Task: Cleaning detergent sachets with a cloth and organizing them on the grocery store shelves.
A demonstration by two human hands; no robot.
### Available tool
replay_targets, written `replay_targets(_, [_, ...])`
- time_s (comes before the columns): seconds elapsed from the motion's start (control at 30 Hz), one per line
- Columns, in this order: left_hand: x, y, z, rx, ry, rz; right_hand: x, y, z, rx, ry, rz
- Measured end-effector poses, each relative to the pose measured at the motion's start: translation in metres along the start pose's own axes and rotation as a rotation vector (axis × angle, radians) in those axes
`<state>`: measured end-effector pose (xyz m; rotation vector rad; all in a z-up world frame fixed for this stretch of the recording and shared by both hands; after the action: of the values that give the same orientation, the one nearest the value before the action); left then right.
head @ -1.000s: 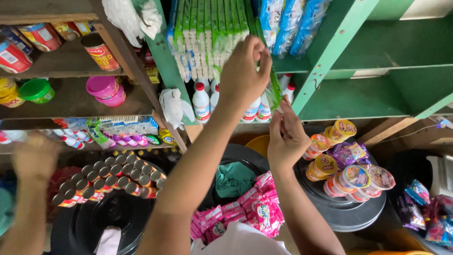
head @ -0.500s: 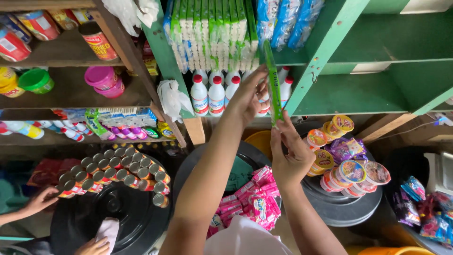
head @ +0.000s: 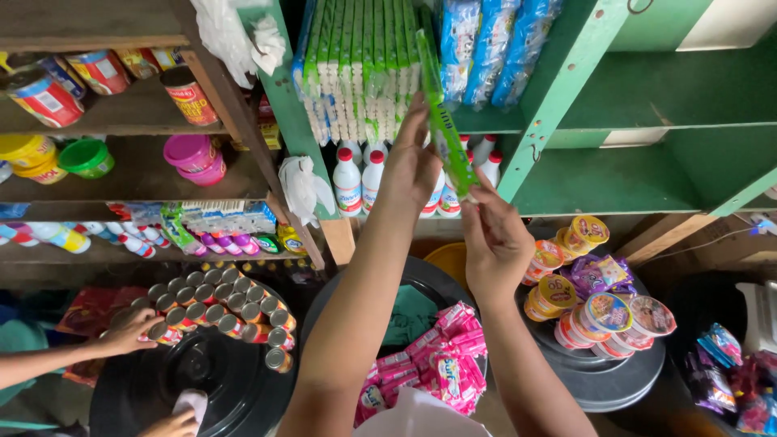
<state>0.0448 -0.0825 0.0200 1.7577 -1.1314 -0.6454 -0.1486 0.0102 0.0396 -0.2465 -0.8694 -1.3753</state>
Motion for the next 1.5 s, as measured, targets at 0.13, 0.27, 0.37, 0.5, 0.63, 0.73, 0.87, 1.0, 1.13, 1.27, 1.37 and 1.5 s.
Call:
replay_targets(0.13, [0.016, -0.020, 0.001, -0.168, -0.008, -0.054, 0.005, 0.016, -0.010, -0.013, 0.064, 0.106])
replay_targets(0.27, [0.029, -0.025, 0.001, -0.167, 0.005, -0.031, 0.024, 0.019, -0.025, 0.009, 0.027, 0.096])
replay_targets(0.37, [0.032, -0.025, 0.002, -0.203, 0.005, -0.032, 0.046, 0.013, -0.019, -0.001, -0.008, 0.046])
replay_targets(0.5, [0.029, -0.021, 0.001, -0.252, -0.006, -0.093, 0.056, 0.021, -0.011, 0.107, 0.112, 0.179])
replay_targets(0.63, [0.013, -0.005, 0.004, -0.182, 0.010, -0.069, 0.038, 0.032, -0.003, 0.086, 0.202, 0.318])
replay_targets(0.73, [0.011, 0.004, 0.016, -0.096, -0.002, -0.004, 0.031, 0.027, -0.001, -0.100, 0.077, 0.338])
replay_targets(0.87, [-0.008, 0.014, 0.030, -0.089, -0.021, 0.083, 0.028, 0.021, 0.015, -0.133, 0.187, 0.333])
replay_targets(1.0, [-0.029, 0.020, 0.048, -0.162, -0.069, 0.181, 0.030, 0.013, 0.017, 0.012, 0.082, 0.398])
replay_targets(1.13, [-0.042, 0.024, 0.059, -0.096, -0.098, 0.169, 0.052, -0.004, -0.020, -0.030, 0.327, 0.236])
replay_targets(1.27, [-0.048, 0.009, 0.061, 0.041, -0.042, 0.113, 0.062, -0.004, -0.049, -0.061, 0.452, 0.263])
replay_targets(1.37, [-0.051, -0.002, 0.063, 0.121, -0.004, 0.128, 0.062, -0.005, -0.072, 0.028, 0.518, 0.270])
replay_targets(1.5, [-0.052, -0.003, 0.039, 0.698, 0.225, 0.109, 0.057, -0.005, -0.091, 0.179, 0.681, 0.213])
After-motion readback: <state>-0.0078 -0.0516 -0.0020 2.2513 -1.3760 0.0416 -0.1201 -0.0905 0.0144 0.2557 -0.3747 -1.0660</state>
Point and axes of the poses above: each hand's wrist, its own x-axis towards the middle knuckle, its own y-axis out of the palm, z = x × y, the point moved 9 cm from there along x, towards the middle knuckle, and after that the axes turned 9 degrees about -z, right-handed, at the moved point
